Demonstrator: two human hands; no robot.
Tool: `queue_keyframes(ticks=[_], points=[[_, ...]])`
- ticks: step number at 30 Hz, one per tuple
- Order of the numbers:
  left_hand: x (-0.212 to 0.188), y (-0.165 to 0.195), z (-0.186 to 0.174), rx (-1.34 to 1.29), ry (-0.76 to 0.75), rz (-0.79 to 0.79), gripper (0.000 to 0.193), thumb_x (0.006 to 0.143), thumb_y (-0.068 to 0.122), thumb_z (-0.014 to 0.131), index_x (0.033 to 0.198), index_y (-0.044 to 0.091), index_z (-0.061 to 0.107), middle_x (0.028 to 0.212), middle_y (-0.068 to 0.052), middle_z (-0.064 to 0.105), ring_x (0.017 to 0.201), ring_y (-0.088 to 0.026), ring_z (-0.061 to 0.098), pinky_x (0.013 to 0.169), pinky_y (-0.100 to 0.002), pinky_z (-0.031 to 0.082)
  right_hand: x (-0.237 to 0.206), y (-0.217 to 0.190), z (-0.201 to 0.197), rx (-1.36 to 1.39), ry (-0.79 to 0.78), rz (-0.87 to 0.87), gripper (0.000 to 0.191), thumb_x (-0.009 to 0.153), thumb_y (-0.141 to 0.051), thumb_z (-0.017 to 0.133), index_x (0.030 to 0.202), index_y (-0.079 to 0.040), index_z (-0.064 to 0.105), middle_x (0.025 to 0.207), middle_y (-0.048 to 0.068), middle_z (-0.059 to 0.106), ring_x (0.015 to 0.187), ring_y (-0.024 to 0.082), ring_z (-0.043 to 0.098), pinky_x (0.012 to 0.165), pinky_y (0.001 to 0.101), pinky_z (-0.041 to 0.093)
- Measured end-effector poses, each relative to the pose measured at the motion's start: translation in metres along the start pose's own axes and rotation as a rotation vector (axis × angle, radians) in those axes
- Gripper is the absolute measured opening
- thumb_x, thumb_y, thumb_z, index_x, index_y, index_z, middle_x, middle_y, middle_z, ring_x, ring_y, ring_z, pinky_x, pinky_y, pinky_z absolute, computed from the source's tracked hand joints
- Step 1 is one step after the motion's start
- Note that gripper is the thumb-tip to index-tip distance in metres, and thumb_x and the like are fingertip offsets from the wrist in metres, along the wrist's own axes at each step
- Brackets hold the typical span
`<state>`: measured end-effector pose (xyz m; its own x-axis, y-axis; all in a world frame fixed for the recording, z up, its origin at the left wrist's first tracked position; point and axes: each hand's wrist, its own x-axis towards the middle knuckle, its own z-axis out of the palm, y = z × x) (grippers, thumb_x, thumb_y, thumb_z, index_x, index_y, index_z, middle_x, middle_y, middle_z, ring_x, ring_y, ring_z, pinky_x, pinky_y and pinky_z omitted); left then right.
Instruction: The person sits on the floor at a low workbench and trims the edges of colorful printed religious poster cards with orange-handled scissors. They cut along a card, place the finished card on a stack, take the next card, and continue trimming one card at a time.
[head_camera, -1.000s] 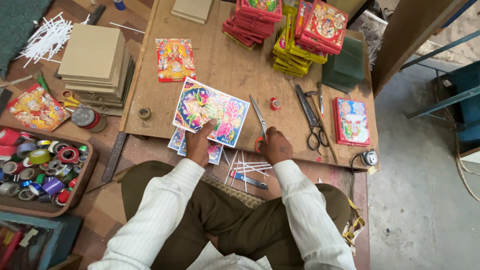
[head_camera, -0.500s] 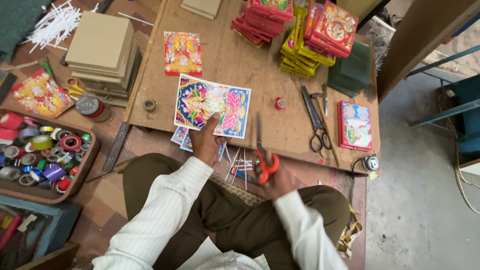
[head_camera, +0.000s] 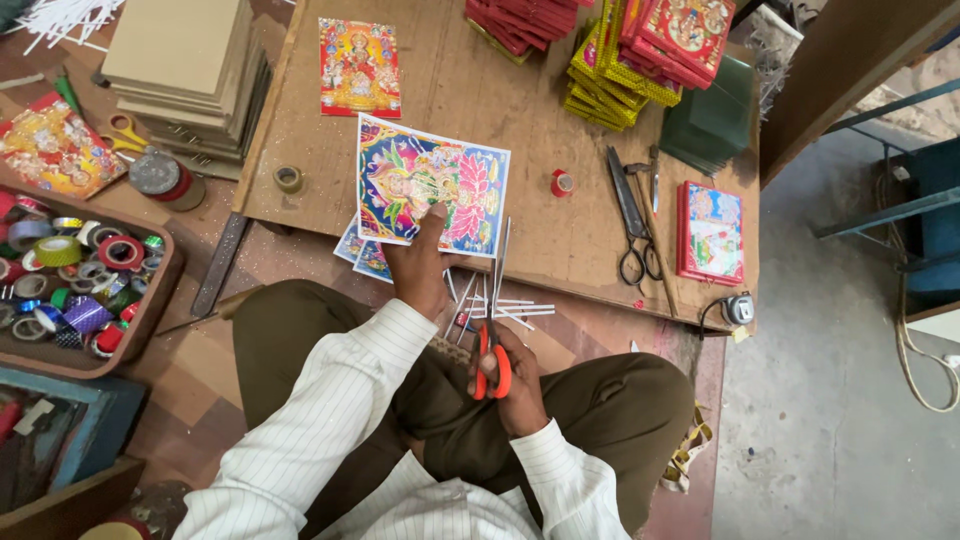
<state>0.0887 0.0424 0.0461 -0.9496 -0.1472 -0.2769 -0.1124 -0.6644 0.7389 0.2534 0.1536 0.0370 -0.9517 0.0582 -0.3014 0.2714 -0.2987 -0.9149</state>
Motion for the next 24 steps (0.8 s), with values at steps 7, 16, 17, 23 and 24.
queue_keyframes(ticks=[7, 16, 17, 23, 24], points=[[-0.005, -0.004, -0.001, -0.035, 0.009, -0.058, 0.045, 0.091, 0.016, 0.071, 0.131, 0.004, 0.054, 0.118, -0.012, 0.068, 0.097, -0.022, 0.072, 0.064, -0.040, 0.067, 0.002, 0.003, -0.001, -0.016, 0.002, -0.008, 0.068, 0.084, -0.040, 0.074, 0.135, 0.002, 0.059, 0.077, 0.006, 0.062, 0.063, 0.013, 0.059, 0.057, 0.0270, 0.053], [-0.006, -0.007, -0.003, -0.005, 0.029, -0.093, 0.040, 0.091, 0.016, 0.071, 0.126, 0.003, 0.057, 0.115, -0.011, 0.070, 0.092, -0.021, 0.074, 0.064, -0.038, 0.067, 0.005, 0.009, -0.006, -0.034, 0.046, 0.005, 0.065, 0.085, -0.034, 0.074, 0.137, 0.003, 0.060, 0.077, 0.007, 0.063, 0.064, 0.014, 0.061, 0.056, 0.0276, 0.053], [-0.006, -0.008, -0.004, -0.008, 0.032, -0.095, 0.040, 0.091, 0.016, 0.072, 0.126, 0.003, 0.058, 0.114, -0.011, 0.070, 0.091, -0.021, 0.073, 0.064, -0.039, 0.066, 0.005, 0.010, -0.006, -0.026, 0.043, 0.006, 0.065, 0.085, -0.033, 0.073, 0.137, 0.003, 0.060, 0.078, 0.007, 0.063, 0.064, 0.014, 0.061, 0.057, 0.0278, 0.054], [-0.005, -0.016, -0.007, -0.022, 0.028, -0.093, 0.039, 0.091, 0.015, 0.072, 0.125, 0.001, 0.059, 0.115, -0.012, 0.071, 0.094, -0.023, 0.074, 0.066, -0.040, 0.067, 0.006, 0.014, -0.008, -0.025, 0.040, 0.005, 0.064, 0.086, -0.031, 0.073, 0.138, 0.002, 0.058, 0.078, 0.007, 0.063, 0.065, 0.014, 0.061, 0.058, 0.0282, 0.054], [-0.006, -0.017, -0.008, -0.026, 0.025, -0.086, 0.039, 0.091, 0.014, 0.072, 0.125, 0.000, 0.059, 0.115, -0.013, 0.071, 0.094, -0.023, 0.074, 0.066, -0.040, 0.067, 0.005, 0.014, -0.008, -0.030, 0.043, 0.007, 0.064, 0.086, -0.031, 0.073, 0.138, 0.002, 0.058, 0.078, 0.007, 0.063, 0.065, 0.014, 0.061, 0.058, 0.0281, 0.054]])
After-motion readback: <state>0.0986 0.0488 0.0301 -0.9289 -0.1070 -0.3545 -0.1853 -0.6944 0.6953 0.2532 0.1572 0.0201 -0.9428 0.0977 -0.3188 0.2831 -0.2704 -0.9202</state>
